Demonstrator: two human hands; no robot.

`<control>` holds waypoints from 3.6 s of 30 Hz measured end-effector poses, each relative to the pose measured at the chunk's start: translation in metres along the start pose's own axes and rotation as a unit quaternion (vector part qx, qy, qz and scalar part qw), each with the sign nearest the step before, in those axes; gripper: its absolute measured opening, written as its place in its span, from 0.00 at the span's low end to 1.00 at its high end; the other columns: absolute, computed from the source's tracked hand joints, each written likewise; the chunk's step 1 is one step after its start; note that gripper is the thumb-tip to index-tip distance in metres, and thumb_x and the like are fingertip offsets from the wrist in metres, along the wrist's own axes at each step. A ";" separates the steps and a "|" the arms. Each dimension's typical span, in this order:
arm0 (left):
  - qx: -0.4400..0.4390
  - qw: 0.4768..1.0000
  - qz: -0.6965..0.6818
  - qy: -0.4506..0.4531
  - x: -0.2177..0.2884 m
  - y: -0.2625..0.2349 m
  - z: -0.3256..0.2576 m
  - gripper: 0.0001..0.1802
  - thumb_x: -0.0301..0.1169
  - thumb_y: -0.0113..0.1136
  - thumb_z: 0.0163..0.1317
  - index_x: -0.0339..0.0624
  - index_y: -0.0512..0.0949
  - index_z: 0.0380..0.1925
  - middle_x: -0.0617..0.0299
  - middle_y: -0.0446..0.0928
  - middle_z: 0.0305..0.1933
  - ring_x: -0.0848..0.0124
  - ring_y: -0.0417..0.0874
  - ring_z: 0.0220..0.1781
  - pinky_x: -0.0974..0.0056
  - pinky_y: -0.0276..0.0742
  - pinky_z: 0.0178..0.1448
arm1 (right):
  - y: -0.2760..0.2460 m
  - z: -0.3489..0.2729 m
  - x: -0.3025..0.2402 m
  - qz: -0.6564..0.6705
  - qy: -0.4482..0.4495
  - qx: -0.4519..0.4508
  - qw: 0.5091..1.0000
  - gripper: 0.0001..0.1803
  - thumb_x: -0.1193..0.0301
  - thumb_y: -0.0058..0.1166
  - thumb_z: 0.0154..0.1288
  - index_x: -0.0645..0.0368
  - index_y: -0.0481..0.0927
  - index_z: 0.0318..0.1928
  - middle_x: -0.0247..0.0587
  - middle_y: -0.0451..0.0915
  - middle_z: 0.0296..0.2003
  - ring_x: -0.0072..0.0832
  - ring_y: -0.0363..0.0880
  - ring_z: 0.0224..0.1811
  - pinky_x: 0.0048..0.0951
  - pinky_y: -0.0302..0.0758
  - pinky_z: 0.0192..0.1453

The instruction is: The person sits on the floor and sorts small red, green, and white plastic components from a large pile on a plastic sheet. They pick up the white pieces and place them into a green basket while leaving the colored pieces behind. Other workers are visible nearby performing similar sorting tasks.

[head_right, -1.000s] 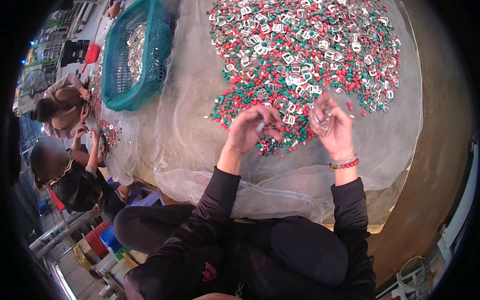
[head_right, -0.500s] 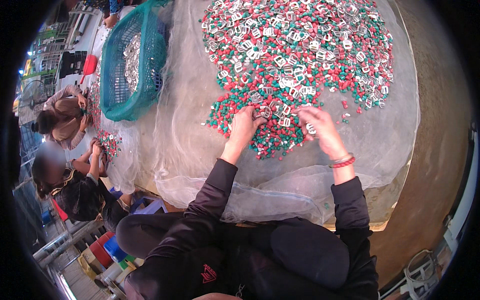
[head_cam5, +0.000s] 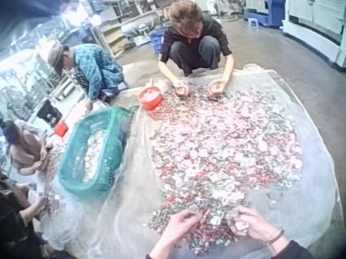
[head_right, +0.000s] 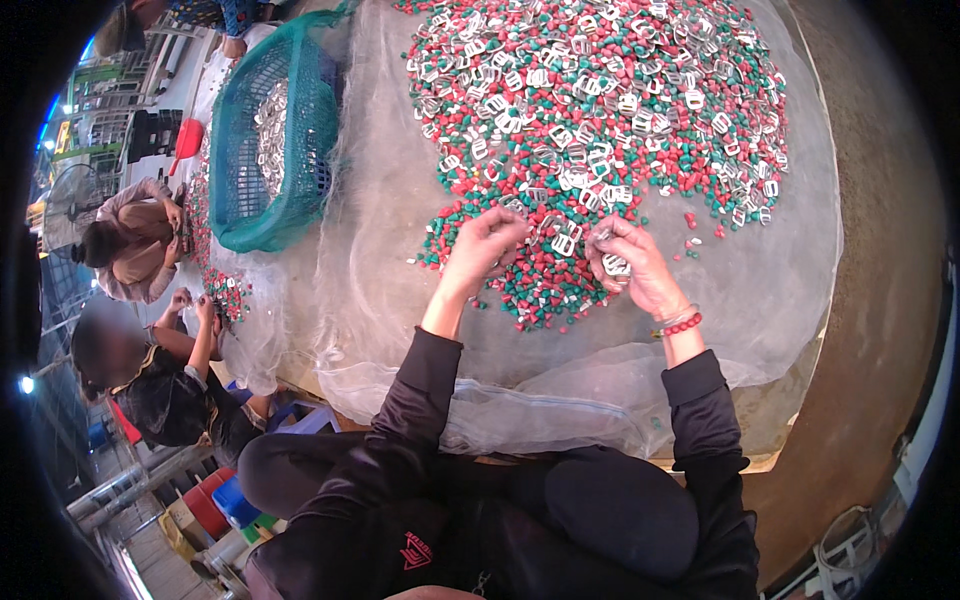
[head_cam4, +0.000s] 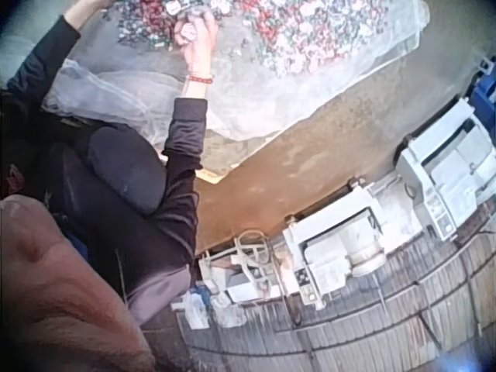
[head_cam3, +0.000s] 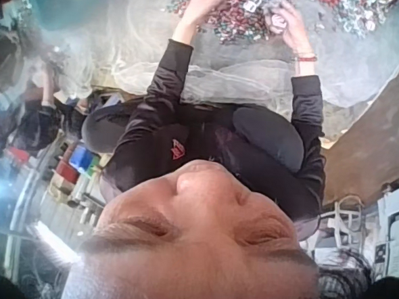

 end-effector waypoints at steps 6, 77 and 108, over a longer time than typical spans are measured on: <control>0.122 0.896 0.400 0.145 -0.016 0.010 0.013 0.17 0.36 0.68 0.55 0.36 0.81 0.39 0.49 0.81 0.33 0.61 0.83 0.35 0.59 0.76 0.41 | 0.001 -0.013 -0.020 0.026 -0.037 -0.040 0.998 0.11 0.70 0.50 0.65 0.62 0.75 0.45 0.38 0.77 0.36 0.19 0.74 0.28 0.15 0.62 0.17; -0.098 0.971 -0.211 0.064 0.046 0.017 -0.002 0.06 0.33 0.61 0.64 0.47 0.76 0.38 0.73 0.70 0.24 0.86 0.61 0.18 0.79 0.48 0.14 | -0.023 -0.006 -0.034 0.099 -0.087 0.068 0.989 0.14 0.67 0.52 0.66 0.64 0.74 0.46 0.38 0.72 0.28 0.24 0.71 0.23 0.15 0.59 0.10; -0.087 0.942 -0.273 0.174 0.052 -0.039 -0.006 0.14 0.34 0.51 0.64 0.34 0.75 0.42 0.54 0.73 0.37 0.75 0.68 0.19 0.77 0.56 0.09 | -0.007 0.056 0.012 -0.531 -0.123 0.114 0.831 0.10 0.69 0.58 0.60 0.64 0.79 0.35 0.42 0.78 0.31 0.34 0.78 0.34 0.35 0.71 0.38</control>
Point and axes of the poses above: each hand's wrist, its own z-axis towards the middle knuckle, its own y-axis out of the palm, x = y × z, the point moved 1 cm from there along z, towards the middle knuckle
